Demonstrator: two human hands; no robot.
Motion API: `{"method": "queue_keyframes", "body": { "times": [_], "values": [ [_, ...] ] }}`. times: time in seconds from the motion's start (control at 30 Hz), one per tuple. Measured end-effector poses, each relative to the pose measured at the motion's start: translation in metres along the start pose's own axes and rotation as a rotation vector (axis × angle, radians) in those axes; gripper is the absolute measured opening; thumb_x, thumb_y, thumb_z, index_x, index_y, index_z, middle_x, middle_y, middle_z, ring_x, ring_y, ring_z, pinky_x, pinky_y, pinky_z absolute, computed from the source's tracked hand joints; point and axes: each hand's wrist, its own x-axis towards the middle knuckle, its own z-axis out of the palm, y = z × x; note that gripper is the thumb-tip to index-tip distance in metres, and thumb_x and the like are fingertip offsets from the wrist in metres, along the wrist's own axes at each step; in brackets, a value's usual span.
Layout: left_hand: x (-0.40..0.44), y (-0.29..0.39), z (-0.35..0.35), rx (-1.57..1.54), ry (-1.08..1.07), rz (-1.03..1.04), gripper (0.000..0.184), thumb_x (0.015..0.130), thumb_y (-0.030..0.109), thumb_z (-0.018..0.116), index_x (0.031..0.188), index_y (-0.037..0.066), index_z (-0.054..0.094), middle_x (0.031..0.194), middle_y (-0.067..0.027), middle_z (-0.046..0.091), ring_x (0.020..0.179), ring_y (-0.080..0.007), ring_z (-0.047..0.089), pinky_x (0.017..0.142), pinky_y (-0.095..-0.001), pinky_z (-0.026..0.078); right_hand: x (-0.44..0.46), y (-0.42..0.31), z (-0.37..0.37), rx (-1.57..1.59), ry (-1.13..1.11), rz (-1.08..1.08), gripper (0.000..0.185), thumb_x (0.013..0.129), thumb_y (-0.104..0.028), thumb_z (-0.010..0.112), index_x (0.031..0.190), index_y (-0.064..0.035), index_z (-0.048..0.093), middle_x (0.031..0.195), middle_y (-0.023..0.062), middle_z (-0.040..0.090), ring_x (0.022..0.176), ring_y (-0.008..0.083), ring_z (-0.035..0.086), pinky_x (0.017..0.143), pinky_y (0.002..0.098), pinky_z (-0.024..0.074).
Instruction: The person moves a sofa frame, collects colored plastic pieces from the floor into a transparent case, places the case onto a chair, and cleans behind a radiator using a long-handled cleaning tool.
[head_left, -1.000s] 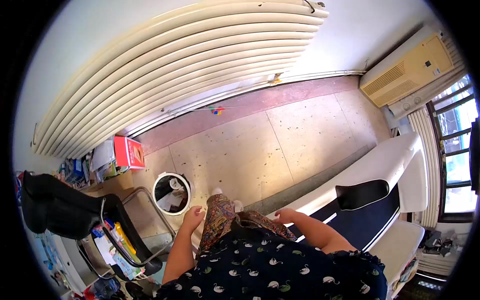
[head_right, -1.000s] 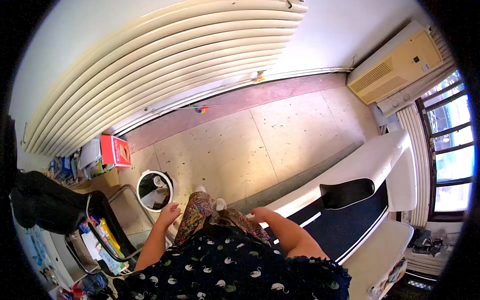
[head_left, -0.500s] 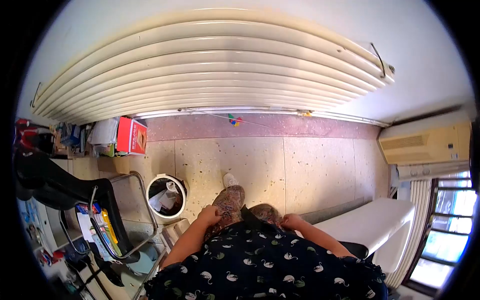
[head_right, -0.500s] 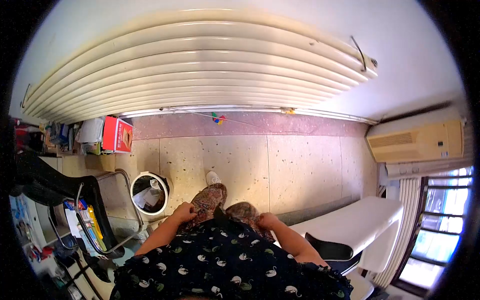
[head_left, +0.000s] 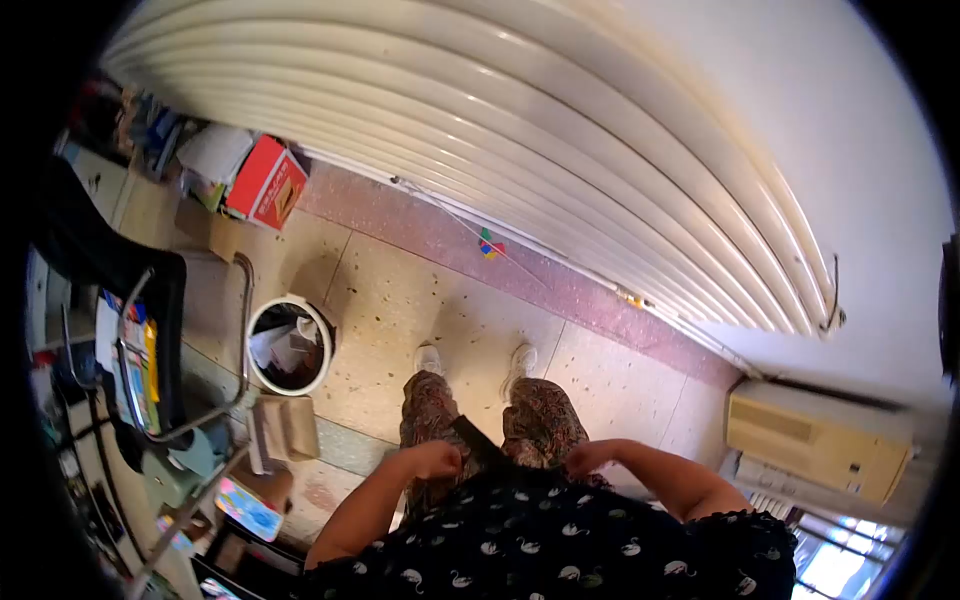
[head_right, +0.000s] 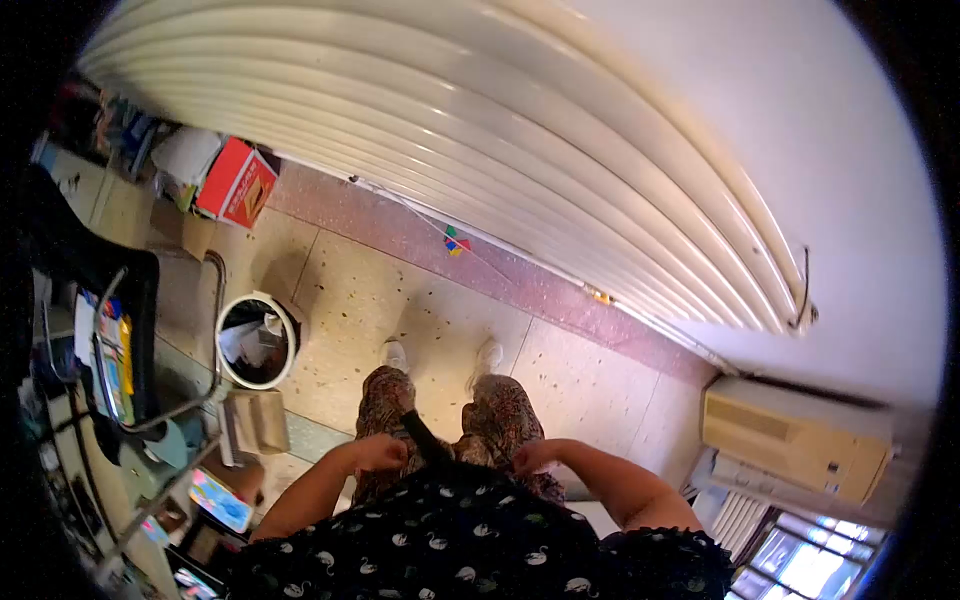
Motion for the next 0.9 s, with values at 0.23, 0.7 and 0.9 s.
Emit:
{"method": "queue_keyframes", "body": {
  "times": [0.23, 0.7, 0.9],
  "values": [
    [0.135, -0.068, -0.042, -0.181, 0.233, -0.321, 0.021, 0.071, 0.023, 0.046, 0.075, 0.005, 0.055, 0.066, -0.0134, 0.056, 0.064, -0.0248, 0.055, 0.058, -0.0357, 0.042, 0.111, 0.096, -0.163, -0.313, 0.601, 0.226, 0.018, 0.070, -0.024, 0.047, 0.081, -0.0128, 0.055, 0.078, 0.0112, 0.058, 0.074, 0.0230, 0.055, 0.063, 0.0352, 0.0428],
    [0.284, -0.197, -0.268, 0.579, 0.879, -0.048, 0.021, 0.071, 0.021, 0.045, 0.064, 0.003, 0.053, 0.066, -0.0160, 0.053, 0.064, -0.0319, 0.051, 0.057, -0.0405, 0.040, 0.229, 0.295, -0.483, 0.441, 1.848, 0.492, 0.089, 0.054, -0.049, 0.063, 0.111, 0.0109, 0.031, 0.106, 0.0260, 0.043, 0.101, 0.0334, 0.041, 0.086, 0.0344, 0.0326],
    [0.300, -0.249, -0.238, 0.810, 0.354, -0.204, 0.021, 0.073, 0.023, 0.045, 0.070, 0.004, 0.052, 0.066, -0.0137, 0.052, 0.063, -0.0300, 0.051, 0.057, -0.0383, 0.040, 0.238, 0.291, -0.492, 0.694, 1.995, -0.008, 0.095, 0.048, -0.038, 0.073, 0.112, 0.0084, 0.021, 0.114, 0.0201, 0.033, 0.106, 0.0262, 0.035, 0.088, 0.0337, 0.0289]
  ]
}}
